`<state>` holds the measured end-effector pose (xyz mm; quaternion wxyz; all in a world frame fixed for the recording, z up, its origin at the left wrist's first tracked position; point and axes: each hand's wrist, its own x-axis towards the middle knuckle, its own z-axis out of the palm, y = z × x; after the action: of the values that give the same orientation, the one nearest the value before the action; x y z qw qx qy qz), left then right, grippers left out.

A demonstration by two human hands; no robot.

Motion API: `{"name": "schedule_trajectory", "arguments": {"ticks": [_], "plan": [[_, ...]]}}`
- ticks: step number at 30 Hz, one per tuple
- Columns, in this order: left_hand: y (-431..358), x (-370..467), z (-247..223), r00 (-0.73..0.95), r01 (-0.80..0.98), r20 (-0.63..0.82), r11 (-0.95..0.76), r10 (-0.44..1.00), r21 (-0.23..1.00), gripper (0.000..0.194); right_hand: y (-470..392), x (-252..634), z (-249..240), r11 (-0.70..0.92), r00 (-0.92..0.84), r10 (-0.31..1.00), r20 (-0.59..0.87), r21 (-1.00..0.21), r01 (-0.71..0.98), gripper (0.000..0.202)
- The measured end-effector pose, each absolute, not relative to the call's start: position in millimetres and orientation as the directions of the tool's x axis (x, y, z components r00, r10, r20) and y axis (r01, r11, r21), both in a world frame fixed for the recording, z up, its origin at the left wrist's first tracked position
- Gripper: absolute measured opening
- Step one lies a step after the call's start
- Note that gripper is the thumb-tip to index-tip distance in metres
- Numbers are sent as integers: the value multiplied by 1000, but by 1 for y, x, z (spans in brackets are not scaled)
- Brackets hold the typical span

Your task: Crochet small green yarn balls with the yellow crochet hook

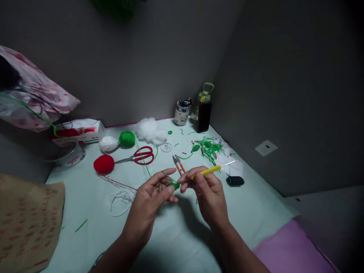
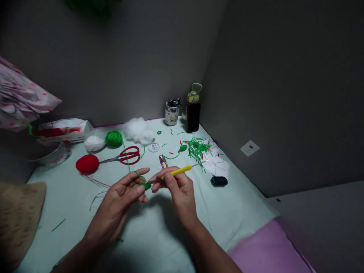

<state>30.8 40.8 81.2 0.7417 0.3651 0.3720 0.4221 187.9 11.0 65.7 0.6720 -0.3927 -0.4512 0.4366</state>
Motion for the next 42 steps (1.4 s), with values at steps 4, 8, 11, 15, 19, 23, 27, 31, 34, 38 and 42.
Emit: {"name": "schedule_trajectory", "arguments": {"ticks": [4,8,11,15,19,23,27,31,34,38,42], "plan": [[36,30,80,260,-233,-211,273,942,933,36,4,185,66,504,139,824,549,-822,264,22],[31,35,79,205,-265,-226,276,952,924,53,0,182,63,628,-115,604,788,-383,677,28],[33,35,79,394,-413,-339,494,854,765,61,-1,183,62,613,-47,618,785,-444,653,29],[41,31,82,464,-526,-368,585,806,617,52,4,187,63,537,268,777,569,-822,189,23],[40,33,82,466,-487,-319,540,825,686,55,12,186,60,393,229,898,376,-919,-30,21],[38,34,80,438,-453,-290,487,851,747,51,13,186,57,340,225,923,313,-935,-96,19],[37,32,82,428,-420,-283,466,859,779,48,11,188,57,344,209,930,301,-914,-215,18],[38,30,82,396,-395,-266,425,879,815,47,7,189,63,387,200,913,356,-911,-145,21],[37,30,79,317,-320,-243,345,917,882,48,1,187,66,472,160,862,482,-876,99,23],[34,31,79,207,-206,-201,244,957,948,45,-3,184,66,624,72,725,685,-697,353,30],[32,32,82,175,-205,-190,225,966,953,41,-4,181,66,629,84,705,704,-675,386,30]]}}
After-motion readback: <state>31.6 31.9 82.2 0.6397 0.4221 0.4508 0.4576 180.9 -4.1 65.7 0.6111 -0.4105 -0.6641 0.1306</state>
